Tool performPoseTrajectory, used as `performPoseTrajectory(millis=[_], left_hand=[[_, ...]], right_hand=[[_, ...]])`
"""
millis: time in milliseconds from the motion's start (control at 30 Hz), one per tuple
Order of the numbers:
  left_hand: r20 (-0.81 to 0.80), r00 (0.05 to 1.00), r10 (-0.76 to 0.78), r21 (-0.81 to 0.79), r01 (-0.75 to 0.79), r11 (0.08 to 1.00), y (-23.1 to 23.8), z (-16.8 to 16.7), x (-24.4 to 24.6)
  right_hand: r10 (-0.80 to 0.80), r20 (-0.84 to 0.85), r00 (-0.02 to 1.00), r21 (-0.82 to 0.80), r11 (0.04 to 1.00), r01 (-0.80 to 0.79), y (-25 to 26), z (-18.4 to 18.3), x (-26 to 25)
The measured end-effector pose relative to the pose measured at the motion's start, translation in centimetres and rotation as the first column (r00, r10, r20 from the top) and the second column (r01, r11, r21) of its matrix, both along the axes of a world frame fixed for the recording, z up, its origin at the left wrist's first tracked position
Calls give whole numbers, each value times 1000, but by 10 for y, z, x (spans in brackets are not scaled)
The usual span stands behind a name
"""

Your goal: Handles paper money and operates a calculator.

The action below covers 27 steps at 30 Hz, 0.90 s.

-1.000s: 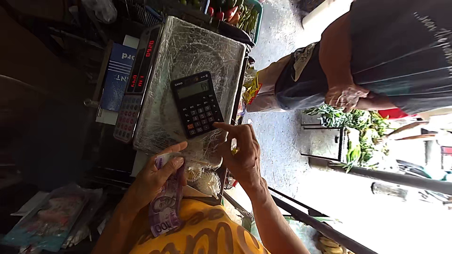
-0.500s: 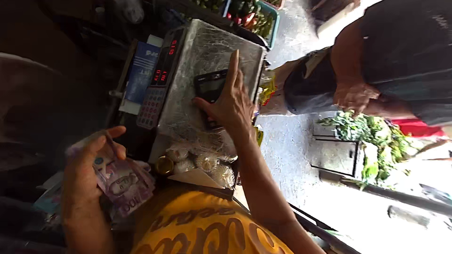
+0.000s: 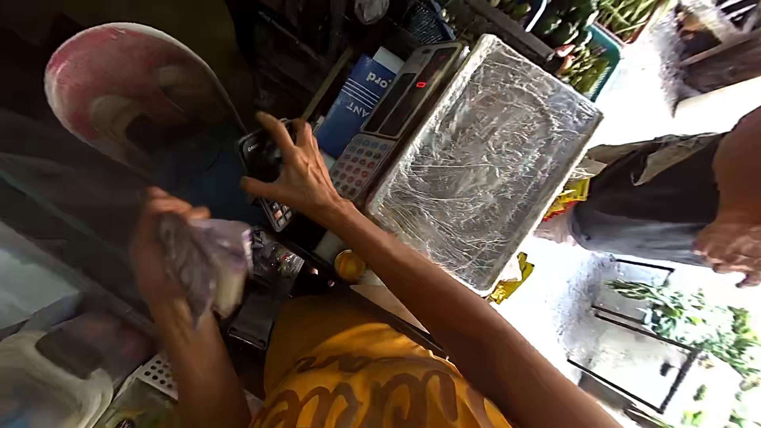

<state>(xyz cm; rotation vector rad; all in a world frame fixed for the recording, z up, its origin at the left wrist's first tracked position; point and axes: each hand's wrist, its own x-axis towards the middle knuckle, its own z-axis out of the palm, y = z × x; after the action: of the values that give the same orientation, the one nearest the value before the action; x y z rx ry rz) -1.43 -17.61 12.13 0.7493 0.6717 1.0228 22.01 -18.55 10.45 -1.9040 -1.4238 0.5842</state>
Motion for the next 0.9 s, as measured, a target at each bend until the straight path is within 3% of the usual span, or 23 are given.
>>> performPoseTrajectory(millis=[167,300,433,500,567,633,667,700,833,900], left_hand=[[116,986,121,-256,-88,963,-6,18,30],[-16,992,123,-275,-122,954,-5,22,43],[-82,993,80,-262,-99,960,2,29,60],[-119,992,42,-235,-69,970,5,34,68],[-160,987,7,-206,-41,978,10,38,80],[-205,977,-52,-191,12,982,10,40,92],[-229,970,-85,-182,43,982,9,40,99],[-246,963,-110,-174,68,982,8,40,108],[-259,943,-210,-116,185,976,-6,44,151],[-227,939,-258,-119,237,964,-21,47,171]], right_hand=[[66,153,986,-285,958,-20,9,-70,-15],[173,241,955,-521,853,-23,-3,-75,-14],[274,217,937,-626,776,-82,-8,-65,-19],[210,54,976,-530,835,-150,-11,-47,-12],[45,-263,964,-258,959,-115,-16,-25,1],[-30,-663,748,-205,968,-143,-26,13,19],[-16,-777,630,-176,965,-193,-35,29,27],[19,-816,577,-139,964,-228,-47,40,33],[34,-646,763,-41,996,-78,-94,52,39],[-28,-685,728,-50,999,-9,-111,52,51]])
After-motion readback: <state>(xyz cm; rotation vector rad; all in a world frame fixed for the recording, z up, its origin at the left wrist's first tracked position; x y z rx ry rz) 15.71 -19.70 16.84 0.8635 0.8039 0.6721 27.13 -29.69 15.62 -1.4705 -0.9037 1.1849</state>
